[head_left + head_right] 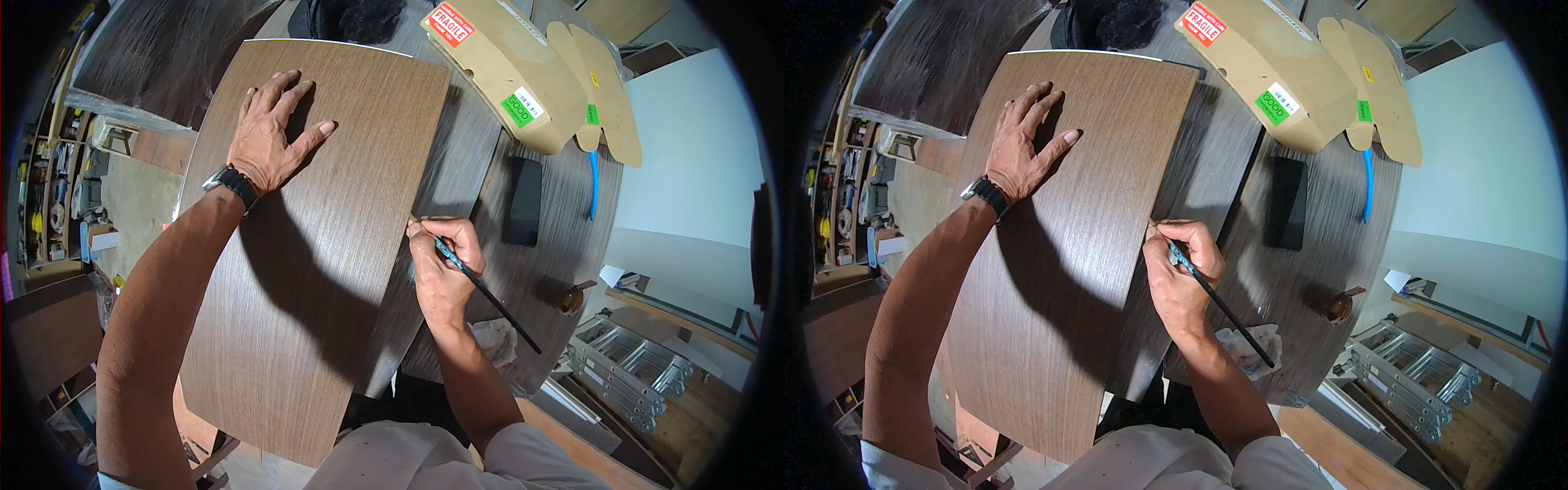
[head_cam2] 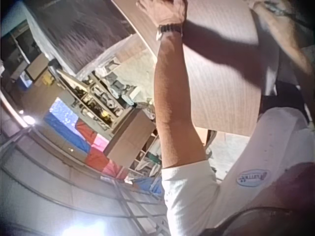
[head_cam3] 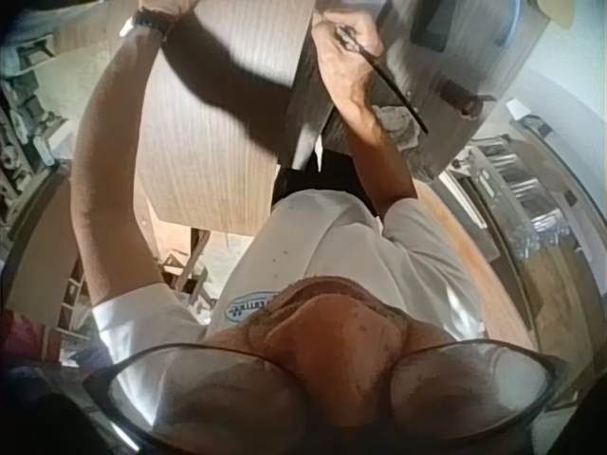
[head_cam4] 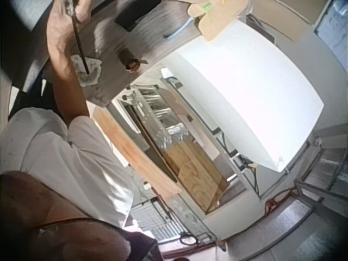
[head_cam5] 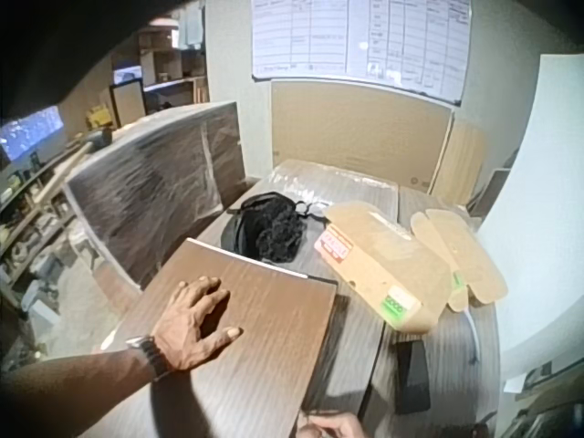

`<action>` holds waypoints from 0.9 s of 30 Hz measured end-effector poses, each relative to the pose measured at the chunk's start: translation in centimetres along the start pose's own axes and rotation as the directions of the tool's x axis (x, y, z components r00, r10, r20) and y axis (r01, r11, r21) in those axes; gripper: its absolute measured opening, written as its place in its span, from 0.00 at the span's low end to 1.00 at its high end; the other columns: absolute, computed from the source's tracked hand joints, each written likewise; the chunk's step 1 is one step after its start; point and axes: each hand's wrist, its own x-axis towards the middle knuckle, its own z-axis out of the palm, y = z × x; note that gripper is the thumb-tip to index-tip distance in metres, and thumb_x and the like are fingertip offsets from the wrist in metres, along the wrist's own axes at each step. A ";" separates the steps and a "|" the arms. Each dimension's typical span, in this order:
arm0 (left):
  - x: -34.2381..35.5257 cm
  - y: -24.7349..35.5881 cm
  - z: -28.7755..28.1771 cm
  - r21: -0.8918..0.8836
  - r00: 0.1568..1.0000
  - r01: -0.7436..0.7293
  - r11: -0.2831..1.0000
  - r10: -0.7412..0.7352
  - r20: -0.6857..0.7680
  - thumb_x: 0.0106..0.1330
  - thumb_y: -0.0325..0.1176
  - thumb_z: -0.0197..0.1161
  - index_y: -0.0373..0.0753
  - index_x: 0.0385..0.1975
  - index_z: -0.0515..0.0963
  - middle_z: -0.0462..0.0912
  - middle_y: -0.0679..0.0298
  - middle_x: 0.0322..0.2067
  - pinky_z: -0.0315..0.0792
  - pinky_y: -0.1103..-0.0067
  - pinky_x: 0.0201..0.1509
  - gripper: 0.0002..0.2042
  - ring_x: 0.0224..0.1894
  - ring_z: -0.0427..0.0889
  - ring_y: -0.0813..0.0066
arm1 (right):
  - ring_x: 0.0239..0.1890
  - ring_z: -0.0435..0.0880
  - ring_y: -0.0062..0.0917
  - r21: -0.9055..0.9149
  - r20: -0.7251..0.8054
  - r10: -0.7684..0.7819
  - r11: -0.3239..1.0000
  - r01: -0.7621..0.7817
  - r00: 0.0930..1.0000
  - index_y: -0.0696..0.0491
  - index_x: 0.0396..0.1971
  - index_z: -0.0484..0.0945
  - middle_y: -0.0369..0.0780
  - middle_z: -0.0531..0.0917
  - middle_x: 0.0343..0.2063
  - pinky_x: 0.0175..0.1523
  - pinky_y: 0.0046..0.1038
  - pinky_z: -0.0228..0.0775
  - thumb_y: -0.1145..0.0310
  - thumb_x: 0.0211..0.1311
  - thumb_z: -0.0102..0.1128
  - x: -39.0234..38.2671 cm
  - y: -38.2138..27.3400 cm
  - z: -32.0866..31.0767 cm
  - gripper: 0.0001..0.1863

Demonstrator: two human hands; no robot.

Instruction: The person applies a liquid from a small cup to the edge of a wood panel with a small brush, wipes the panel with a cloth, and carries it to another station.

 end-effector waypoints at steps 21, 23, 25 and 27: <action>0.0 -0.2 0.1 -0.008 1.000 -0.024 1.000 0.024 -0.020 0.67 0.68 0.60 0.47 0.71 0.70 0.64 0.57 0.74 0.58 0.57 0.80 0.40 0.75 0.61 0.51 | 0.32 0.84 0.17 0.027 0.019 -0.020 0.999 0.019 1.000 0.59 0.34 0.78 0.41 0.87 0.33 0.38 0.21 0.77 0.85 0.58 0.68 -1.4 -0.6 -0.2 0.09; 0.0 -0.2 0.1 -0.003 1.000 -0.024 1.000 0.024 -0.020 0.67 0.67 0.60 0.47 0.71 0.70 0.64 0.57 0.74 0.58 0.57 0.80 0.40 0.75 0.61 0.52 | 0.33 0.85 0.18 0.033 0.021 -0.022 0.999 0.021 1.000 0.59 0.34 0.78 0.41 0.87 0.33 0.38 0.22 0.77 0.86 0.58 0.68 -1.5 -0.6 -0.2 0.09; 0.0 -0.1 0.1 0.006 1.000 -0.021 1.000 0.021 -0.018 0.66 0.68 0.60 0.47 0.71 0.70 0.64 0.57 0.74 0.57 0.57 0.80 0.40 0.75 0.61 0.51 | 0.34 0.85 0.19 0.034 0.038 -0.025 0.999 0.024 0.999 0.59 0.35 0.78 0.42 0.87 0.34 0.39 0.23 0.78 0.86 0.58 0.67 -1.6 -0.3 -0.3 0.09; 0.1 -0.1 0.1 0.009 1.000 -0.022 1.000 0.022 -0.021 0.67 0.68 0.60 0.47 0.71 0.70 0.64 0.57 0.74 0.57 0.57 0.80 0.39 0.76 0.61 0.51 | 0.34 0.85 0.19 0.037 0.040 -0.026 0.999 0.025 0.999 0.59 0.35 0.77 0.43 0.87 0.34 0.39 0.23 0.78 0.86 0.58 0.67 -1.7 -0.3 -0.4 0.09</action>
